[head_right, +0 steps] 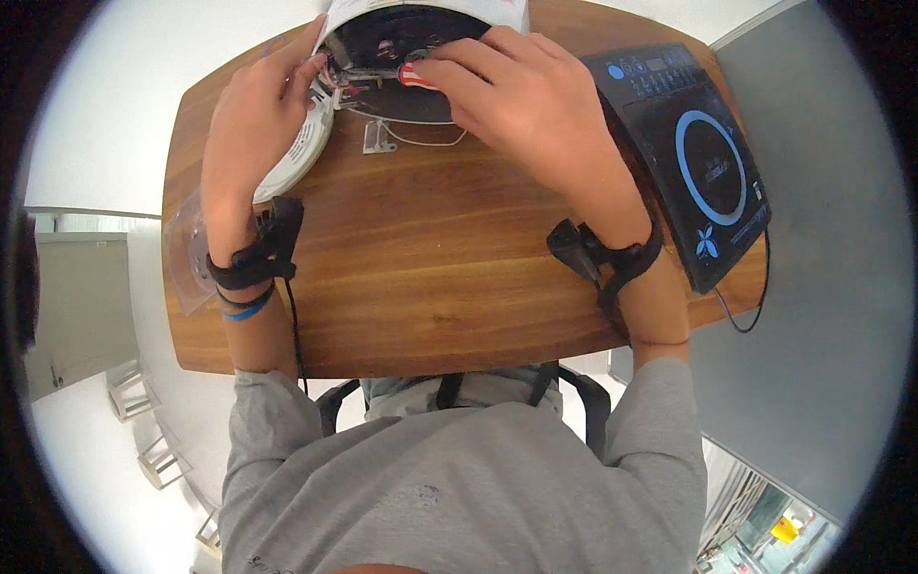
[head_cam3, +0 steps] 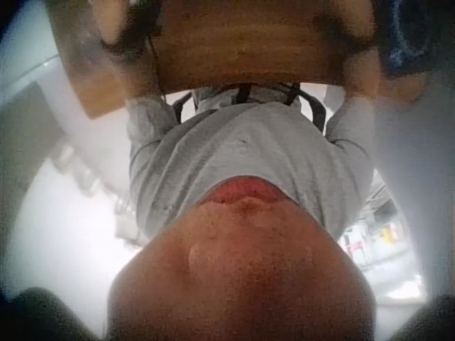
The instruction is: The person uses a screwdriver to loosen and tighten screws on the internal components of a white cylindrical appliance. They manipulate wires and small parts inside the device while it rests on a wooden table.
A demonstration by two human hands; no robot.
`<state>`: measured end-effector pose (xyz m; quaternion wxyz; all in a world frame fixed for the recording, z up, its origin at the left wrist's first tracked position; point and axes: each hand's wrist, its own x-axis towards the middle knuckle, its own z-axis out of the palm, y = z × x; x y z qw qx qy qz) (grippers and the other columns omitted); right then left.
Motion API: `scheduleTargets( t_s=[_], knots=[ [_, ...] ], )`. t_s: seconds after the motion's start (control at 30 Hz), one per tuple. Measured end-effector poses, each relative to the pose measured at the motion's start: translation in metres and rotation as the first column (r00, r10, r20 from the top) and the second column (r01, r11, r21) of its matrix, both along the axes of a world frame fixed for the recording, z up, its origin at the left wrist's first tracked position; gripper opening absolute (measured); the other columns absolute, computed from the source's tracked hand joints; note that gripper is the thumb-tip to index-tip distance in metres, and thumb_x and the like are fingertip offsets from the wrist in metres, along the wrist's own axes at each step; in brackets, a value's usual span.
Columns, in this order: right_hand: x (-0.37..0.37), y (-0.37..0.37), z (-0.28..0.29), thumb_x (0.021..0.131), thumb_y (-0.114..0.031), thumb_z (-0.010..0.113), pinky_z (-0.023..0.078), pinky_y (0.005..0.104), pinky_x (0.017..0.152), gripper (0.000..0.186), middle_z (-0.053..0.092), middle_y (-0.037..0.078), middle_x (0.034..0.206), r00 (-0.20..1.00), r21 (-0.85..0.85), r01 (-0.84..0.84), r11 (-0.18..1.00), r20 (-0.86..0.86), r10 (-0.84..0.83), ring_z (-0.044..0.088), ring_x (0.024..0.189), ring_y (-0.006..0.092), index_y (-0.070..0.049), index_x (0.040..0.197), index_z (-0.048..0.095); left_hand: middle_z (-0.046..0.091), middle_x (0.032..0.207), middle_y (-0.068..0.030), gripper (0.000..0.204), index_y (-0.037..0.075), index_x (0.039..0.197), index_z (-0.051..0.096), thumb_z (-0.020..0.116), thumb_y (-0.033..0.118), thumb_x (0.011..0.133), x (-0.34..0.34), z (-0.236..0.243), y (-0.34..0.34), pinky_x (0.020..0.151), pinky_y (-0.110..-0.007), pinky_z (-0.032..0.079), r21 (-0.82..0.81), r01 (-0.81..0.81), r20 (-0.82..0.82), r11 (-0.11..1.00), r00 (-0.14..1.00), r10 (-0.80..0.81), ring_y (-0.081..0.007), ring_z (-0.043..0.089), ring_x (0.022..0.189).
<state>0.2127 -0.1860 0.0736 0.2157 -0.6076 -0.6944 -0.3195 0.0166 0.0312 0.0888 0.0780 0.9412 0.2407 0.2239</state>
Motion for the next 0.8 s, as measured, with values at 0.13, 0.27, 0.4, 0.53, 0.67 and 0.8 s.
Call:
scheduleTargets(
  t_s=[0.13,0.27,0.4,0.53,0.67,0.8],
  knots=[
    [-0.002,0.003,-0.005,0.083,-0.006,0.089,0.064,0.0357,0.083,0.043,0.082,-0.002,0.121,1.0,0.041,0.006,0.999,0.002,-0.007,0.075,0.098,0.022,-0.018,0.124,0.084,0.079,0.095,-0.0206,0.044,0.026,0.156,0.071,0.068,0.03,0.113,-0.004,-0.011,0.013,0.082,-0.047,0.06,-0.089,0.043,0.075,0.995,0.997,-0.036,-0.0374,0.08,0.09],
    [-0.001,0.005,-0.009,0.083,-0.008,0.09,0.064,0.0358,0.081,0.041,0.083,-0.002,0.121,1.0,0.08,0.01,0.997,-0.022,-0.009,0.076,0.098,0.0214,-0.017,0.122,0.085,0.083,0.098,-0.0179,0.044,0.022,0.152,0.074,0.072,0.033,0.11,-0.005,-0.002,0.013,0.084,-0.043,0.061,-0.254,0.101,0.103,0.962,0.992,-0.077,-0.0342,0.081,0.089],
    [-0.001,0.005,-0.013,0.078,-0.015,0.088,0.062,0.0345,0.084,0.053,0.08,-0.006,0.123,0.999,0.07,0.036,0.997,-0.016,-0.035,0.074,0.103,0.0183,-0.023,0.13,0.08,0.084,0.099,-0.0174,0.052,0.018,0.151,0.07,0.081,0.031,0.103,-0.006,-0.004,0.012,0.082,-0.042,0.061,-0.397,0.117,0.162,0.91,0.985,-0.056,-0.0317,0.079,0.085],
    [0.0,0.008,-0.015,0.08,-0.014,0.086,0.061,0.0341,0.083,0.054,0.081,-0.006,0.123,1.0,0.081,0.01,0.997,-0.013,-0.009,0.074,0.102,0.0181,-0.024,0.132,0.08,0.083,0.102,-0.0198,0.057,0.015,0.148,0.063,0.086,0.025,0.097,-0.005,-0.012,0.009,0.081,-0.044,0.06,-0.278,0.138,0.158,0.951,0.983,-0.097,-0.0354,0.079,0.087],
    [0.001,0.007,-0.015,0.082,-0.015,0.084,0.061,0.0343,0.082,0.052,0.081,-0.006,0.123,1.0,0.084,0.008,0.996,-0.01,-0.007,0.074,0.103,0.0177,-0.024,0.133,0.081,0.082,0.101,-0.0212,0.056,0.014,0.144,0.058,0.084,0.016,0.095,0.0,-0.013,0.006,0.081,-0.048,0.06,-0.301,0.129,0.169,0.945,0.982,-0.08,-0.0397,0.08,0.089],
    [0.003,0.008,-0.017,0.086,-0.017,0.08,0.06,0.0344,0.081,0.046,0.081,-0.007,0.126,1.0,0.103,0.019,0.995,0.008,-0.02,0.074,0.105,0.0174,-0.024,0.131,0.082,0.081,0.101,-0.023,0.054,0.014,0.144,0.056,0.079,0.007,0.095,0.003,-0.011,0.003,0.082,-0.05,0.06,-0.287,0.094,0.156,0.953,0.987,-0.05,-0.0427,0.08,0.092]
  ],
)
